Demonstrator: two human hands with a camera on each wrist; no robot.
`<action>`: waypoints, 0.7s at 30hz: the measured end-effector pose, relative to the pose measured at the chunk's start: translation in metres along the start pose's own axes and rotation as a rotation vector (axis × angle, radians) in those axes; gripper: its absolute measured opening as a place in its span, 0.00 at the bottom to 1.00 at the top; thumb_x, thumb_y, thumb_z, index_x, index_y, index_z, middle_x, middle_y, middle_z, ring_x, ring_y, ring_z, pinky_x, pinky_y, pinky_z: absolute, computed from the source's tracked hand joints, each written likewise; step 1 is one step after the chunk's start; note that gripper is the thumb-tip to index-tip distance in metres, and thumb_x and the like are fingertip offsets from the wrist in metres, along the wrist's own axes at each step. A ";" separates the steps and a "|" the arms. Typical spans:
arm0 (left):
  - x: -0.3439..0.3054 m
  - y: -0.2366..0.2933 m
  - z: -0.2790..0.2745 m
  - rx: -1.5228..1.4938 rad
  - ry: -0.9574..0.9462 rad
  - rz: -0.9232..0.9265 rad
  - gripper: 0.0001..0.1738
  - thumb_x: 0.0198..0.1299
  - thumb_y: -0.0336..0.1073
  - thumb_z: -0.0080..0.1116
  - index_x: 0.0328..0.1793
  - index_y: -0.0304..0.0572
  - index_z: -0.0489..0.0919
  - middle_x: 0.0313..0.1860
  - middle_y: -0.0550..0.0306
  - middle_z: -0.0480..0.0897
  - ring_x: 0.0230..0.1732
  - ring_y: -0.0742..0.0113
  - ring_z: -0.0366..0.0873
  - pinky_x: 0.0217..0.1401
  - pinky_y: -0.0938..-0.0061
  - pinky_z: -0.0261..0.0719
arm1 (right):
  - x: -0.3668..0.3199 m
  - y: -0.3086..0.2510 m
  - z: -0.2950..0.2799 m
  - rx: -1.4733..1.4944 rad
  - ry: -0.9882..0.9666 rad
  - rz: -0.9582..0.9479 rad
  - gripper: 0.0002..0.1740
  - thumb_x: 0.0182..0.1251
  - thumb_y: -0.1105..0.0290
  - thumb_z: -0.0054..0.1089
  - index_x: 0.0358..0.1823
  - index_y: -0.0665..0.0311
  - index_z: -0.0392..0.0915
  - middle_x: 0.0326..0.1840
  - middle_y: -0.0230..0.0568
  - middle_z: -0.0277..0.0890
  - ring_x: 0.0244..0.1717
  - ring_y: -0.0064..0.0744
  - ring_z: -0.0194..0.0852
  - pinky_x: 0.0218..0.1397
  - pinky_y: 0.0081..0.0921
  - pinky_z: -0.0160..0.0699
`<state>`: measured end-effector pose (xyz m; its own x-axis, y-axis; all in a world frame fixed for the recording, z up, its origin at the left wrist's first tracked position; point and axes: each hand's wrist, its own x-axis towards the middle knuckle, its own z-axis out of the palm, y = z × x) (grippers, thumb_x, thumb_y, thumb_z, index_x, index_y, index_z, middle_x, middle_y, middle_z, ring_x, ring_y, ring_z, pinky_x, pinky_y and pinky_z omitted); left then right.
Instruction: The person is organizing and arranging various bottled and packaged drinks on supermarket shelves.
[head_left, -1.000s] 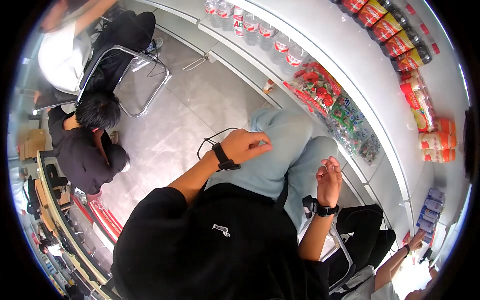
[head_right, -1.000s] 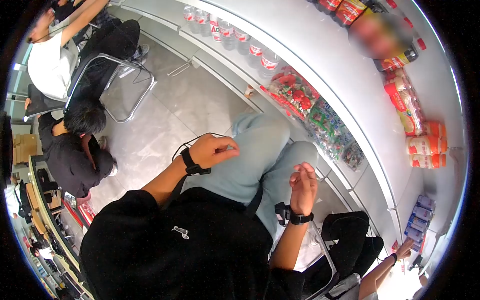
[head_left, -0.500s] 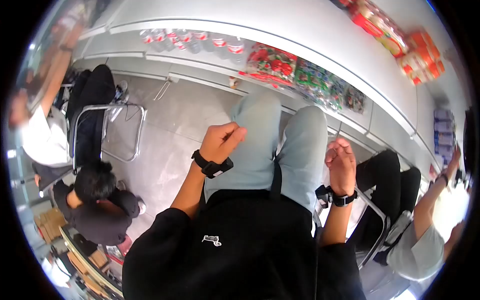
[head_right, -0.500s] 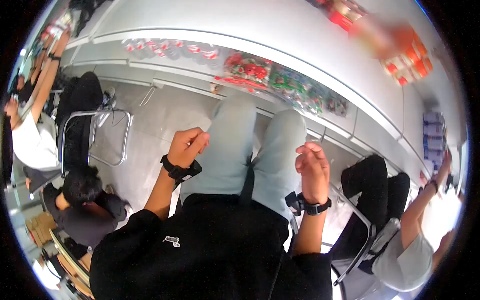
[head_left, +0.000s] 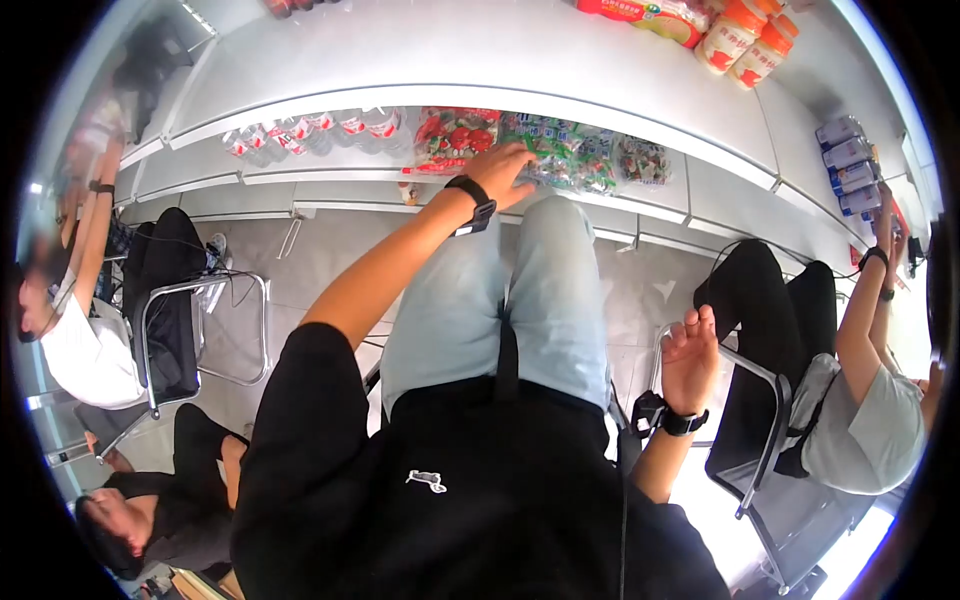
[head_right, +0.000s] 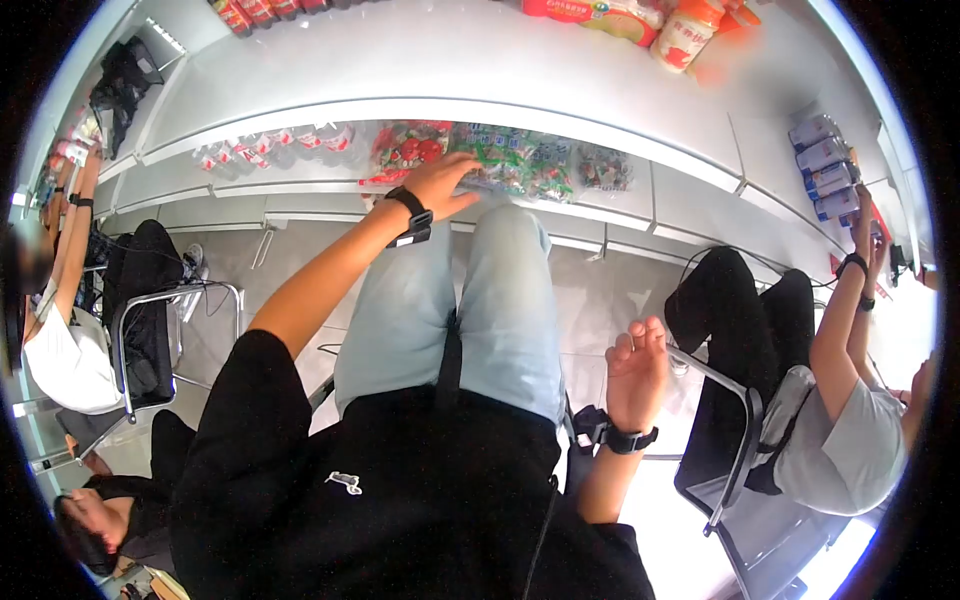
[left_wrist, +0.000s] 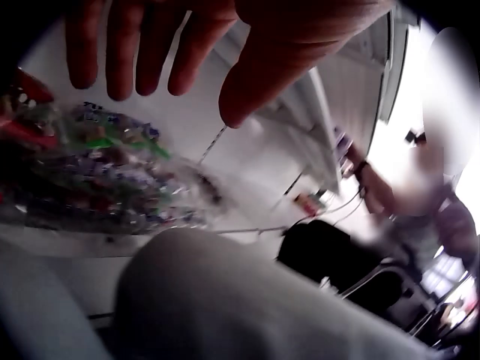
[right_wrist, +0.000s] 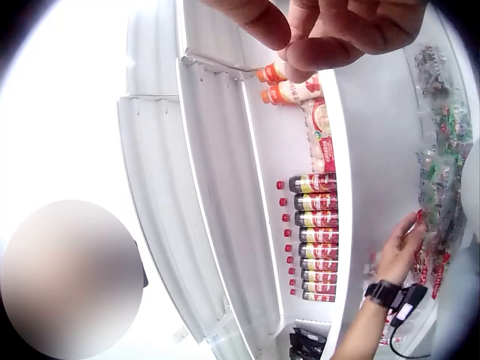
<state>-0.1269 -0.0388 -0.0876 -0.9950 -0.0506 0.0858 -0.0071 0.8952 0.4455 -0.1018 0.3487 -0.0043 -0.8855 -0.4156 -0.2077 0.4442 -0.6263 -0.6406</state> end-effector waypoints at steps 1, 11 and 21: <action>0.010 -0.009 0.008 0.143 0.013 0.019 0.30 0.55 0.46 0.60 0.62 0.40 0.69 0.65 0.50 0.68 0.60 0.51 0.70 0.59 0.62 0.71 | -0.002 -0.001 0.000 0.006 -0.002 -0.013 0.12 0.71 0.66 0.47 0.53 0.56 0.70 0.43 0.29 0.72 0.32 0.21 0.64 0.34 0.18 0.65; -0.005 -0.068 -0.009 0.531 -0.027 -0.219 0.52 0.42 0.47 0.71 0.72 0.46 0.55 0.73 0.50 0.55 0.71 0.50 0.56 0.72 0.49 0.49 | -0.004 -0.001 -0.015 0.102 0.035 0.026 0.10 0.70 0.65 0.48 0.50 0.55 0.69 0.40 0.28 0.71 0.31 0.21 0.64 0.33 0.18 0.64; -0.016 -0.093 0.008 0.510 0.295 -0.032 0.35 0.50 0.35 0.63 0.67 0.51 0.65 0.66 0.54 0.65 0.63 0.52 0.65 0.67 0.54 0.63 | 0.003 0.011 -0.017 0.119 0.038 0.077 0.10 0.70 0.66 0.48 0.50 0.55 0.70 0.40 0.28 0.72 0.32 0.21 0.65 0.35 0.19 0.66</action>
<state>-0.1107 -0.1179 -0.1378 -0.9244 -0.1368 0.3559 -0.1563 0.9873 -0.0267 -0.1019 0.3518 -0.0252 -0.8517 -0.4417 -0.2820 0.5221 -0.6682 -0.5300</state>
